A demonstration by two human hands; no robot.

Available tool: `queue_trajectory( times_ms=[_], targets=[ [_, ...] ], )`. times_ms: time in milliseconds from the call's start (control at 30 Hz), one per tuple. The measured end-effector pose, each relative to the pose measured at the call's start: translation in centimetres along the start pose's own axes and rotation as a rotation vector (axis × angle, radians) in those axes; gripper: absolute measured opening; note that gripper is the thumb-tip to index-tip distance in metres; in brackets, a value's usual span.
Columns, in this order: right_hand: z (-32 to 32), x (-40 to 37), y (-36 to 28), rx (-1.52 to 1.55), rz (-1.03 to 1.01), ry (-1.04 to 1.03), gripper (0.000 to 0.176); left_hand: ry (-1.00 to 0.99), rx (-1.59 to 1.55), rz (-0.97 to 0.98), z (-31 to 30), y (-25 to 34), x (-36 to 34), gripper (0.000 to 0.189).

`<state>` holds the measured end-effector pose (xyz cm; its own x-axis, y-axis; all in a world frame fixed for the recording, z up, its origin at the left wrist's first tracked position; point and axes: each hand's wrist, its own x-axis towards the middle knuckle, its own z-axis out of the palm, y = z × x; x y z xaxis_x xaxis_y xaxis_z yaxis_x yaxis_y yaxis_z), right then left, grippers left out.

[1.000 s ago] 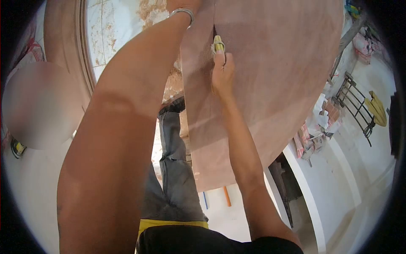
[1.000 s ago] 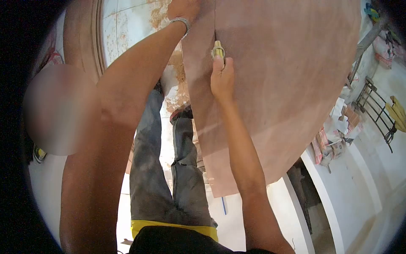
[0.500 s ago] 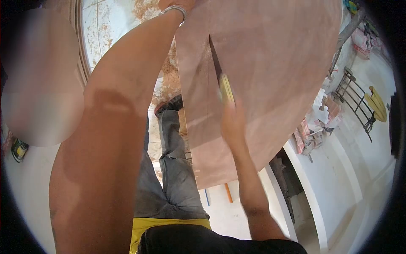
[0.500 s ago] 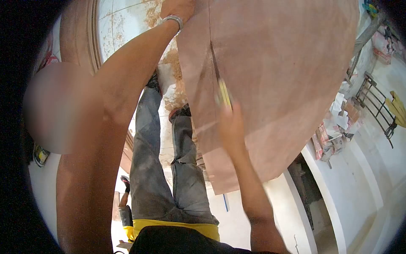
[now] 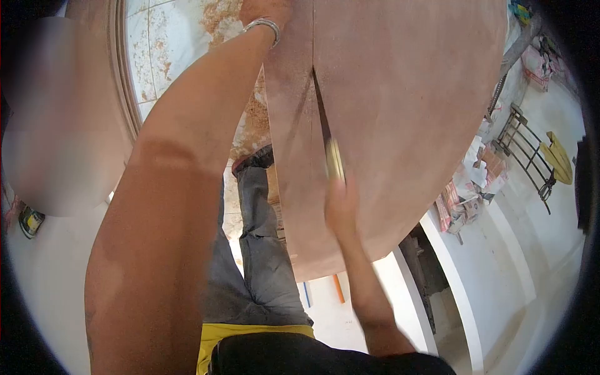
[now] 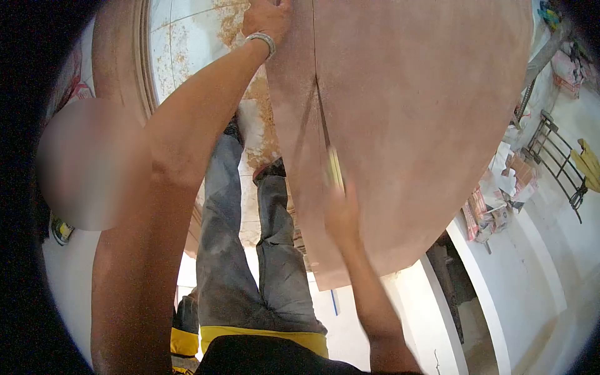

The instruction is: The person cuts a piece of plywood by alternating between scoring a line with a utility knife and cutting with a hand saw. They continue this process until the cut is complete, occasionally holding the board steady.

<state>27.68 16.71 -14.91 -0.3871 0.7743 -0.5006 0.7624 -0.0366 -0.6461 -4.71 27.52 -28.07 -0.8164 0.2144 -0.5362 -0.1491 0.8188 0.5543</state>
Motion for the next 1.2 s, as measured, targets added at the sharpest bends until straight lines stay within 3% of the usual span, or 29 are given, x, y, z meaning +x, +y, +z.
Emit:
queue_trajectory(
  times_ms=[33, 67, 100, 167, 233, 267, 400, 533, 600, 667, 700, 733, 800, 933, 1033, 1200],
  targets=[
    [3.0, 5.5, 2.3, -0.162, 0.095, -0.006, 0.032, 0.019, -0.007, 0.026, 0.0, -0.3, -0.2, 0.079],
    [5.4, 11.0, 1.5, -0.013, 0.042, -0.041, 0.03, 0.038, -0.012, 0.048, 0.2, -0.8, -0.4, 0.082],
    [7.3, 14.4, 0.3, -0.143, -0.042, 0.036, 0.034, 0.063, -0.017, 0.087, 0.4, -0.7, 0.0, 0.084],
    [8.0, 17.0, -0.8, -0.025, -0.069, 0.039, 0.037, 0.082, 0.042, 0.038, 0.7, -0.2, 1.2, 0.086],
    [7.5, 17.8, -1.4, 0.02, 0.08, -0.059, 0.038, 0.084, 0.054, 0.014, 1.5, -0.7, 0.9, 0.087],
    [7.2, 18.1, -1.7, 0.042, 0.145, -0.11, 0.039, 0.099, 0.031, 0.032, 1.5, -0.7, 0.8, 0.087],
    [4.0, 10.2, 0.1, 0.038, -0.088, -0.074, 0.034, 0.212, -0.06, 0.179, 1.6, -1.5, 0.1, 0.087],
    [-4.1, -3.2, -1.6, -0.147, 0.29, -0.177, 0.033, 0.001, -0.042, 0.026, -0.3, -0.3, -0.9, 0.085],
    [-4.3, -2.7, -1.9, -0.053, 0.317, -0.172, 0.034, 0.008, -0.151, 0.063, -0.7, -0.1, -1.0, 0.084],
    [-0.9, 1.9, 1.1, -0.069, -0.051, -0.087, 0.037, -0.034, -0.182, 0.047, -1.1, 0.1, -0.7, 0.084],
    [2.6, 6.3, 1.8, -0.052, 0.003, 0.023, 0.04, -0.069, -0.196, 0.031, -0.9, 0.0, -1.2, 0.084],
    [4.8, 10.9, 0.7, -0.005, 0.109, -0.08, 0.033, -0.034, -0.147, 0.003, -0.8, -0.6, -2.1, 0.083],
    [8.0, 13.7, 3.8, -0.073, -0.108, 0.091, 0.033, 0.085, -0.053, 0.012, -0.3, 0.2, -1.1, 0.08],
    [7.7, 13.2, 2.7, 0.059, -0.088, 0.034, 0.032, 0.025, 0.003, -0.042, -0.2, -0.1, 0.0, 0.068],
    [8.3, 13.8, 4.2, 0.064, -0.179, 0.1, 0.032, 0.137, -0.011, 0.089, 2.7, -2.0, 1.9, 0.08],
    [7.9, 12.9, 3.2, 0.045, -0.096, 0.072, 0.038, 0.149, 0.053, 0.06, 2.3, -1.6, 1.0, 0.079]
  ],
)
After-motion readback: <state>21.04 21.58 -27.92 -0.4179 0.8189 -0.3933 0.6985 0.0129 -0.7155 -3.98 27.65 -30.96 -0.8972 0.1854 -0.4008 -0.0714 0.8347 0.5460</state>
